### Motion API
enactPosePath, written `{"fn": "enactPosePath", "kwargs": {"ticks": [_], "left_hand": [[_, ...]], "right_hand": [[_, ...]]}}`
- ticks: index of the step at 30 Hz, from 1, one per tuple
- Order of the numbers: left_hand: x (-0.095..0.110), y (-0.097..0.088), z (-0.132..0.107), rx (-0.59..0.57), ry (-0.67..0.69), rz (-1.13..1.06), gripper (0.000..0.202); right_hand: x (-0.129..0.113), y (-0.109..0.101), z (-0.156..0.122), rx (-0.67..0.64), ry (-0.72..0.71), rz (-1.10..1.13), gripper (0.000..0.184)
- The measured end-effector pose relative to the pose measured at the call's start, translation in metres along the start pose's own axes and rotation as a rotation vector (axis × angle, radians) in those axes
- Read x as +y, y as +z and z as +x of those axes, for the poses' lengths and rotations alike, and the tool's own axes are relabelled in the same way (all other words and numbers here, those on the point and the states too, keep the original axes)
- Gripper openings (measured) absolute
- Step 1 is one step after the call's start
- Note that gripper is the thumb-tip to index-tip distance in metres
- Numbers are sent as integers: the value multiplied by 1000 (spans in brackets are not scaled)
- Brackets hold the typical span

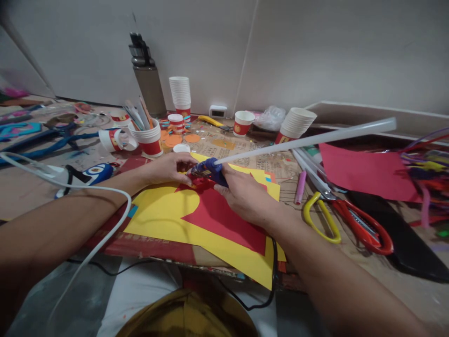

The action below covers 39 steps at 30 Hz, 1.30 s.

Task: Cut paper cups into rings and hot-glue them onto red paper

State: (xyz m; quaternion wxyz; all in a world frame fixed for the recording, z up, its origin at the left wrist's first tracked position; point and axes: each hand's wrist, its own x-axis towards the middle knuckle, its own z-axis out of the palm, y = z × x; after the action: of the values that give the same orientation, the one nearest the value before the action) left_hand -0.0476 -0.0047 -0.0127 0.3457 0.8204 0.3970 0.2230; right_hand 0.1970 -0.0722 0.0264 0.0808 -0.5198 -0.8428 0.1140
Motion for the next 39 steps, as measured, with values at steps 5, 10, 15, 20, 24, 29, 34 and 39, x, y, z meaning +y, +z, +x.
{"fn": "enactPosePath", "kwargs": {"ticks": [5, 10, 15, 20, 24, 29, 34, 39], "left_hand": [[0, 0, 0, 4, 3, 7, 51], [-4, 0, 0, 2, 19, -6, 52], [-3, 0, 0, -4, 24, -15, 50], [-1, 0, 0, -2, 10, -16, 51], [-1, 0, 0, -2, -1, -12, 52], [0, 0, 0, 7, -8, -8, 52], [-1, 1, 0, 2, -15, -22, 53], [-2, 0, 0, 4, 9, -18, 52]], "right_hand": [[2, 3, 1, 22, -19, -23, 30], [7, 4, -1, 51, -36, -84, 29], [9, 6, -3, 77, -43, -123, 26], [5, 8, -3, 63, -34, -102, 23], [-1, 7, -3, 31, -3, -76, 25], [-4, 6, -1, 8, 2, -38, 24], [-1, 6, -1, 24, -4, -18, 25], [2, 4, -3, 52, 15, -85, 25]]}}
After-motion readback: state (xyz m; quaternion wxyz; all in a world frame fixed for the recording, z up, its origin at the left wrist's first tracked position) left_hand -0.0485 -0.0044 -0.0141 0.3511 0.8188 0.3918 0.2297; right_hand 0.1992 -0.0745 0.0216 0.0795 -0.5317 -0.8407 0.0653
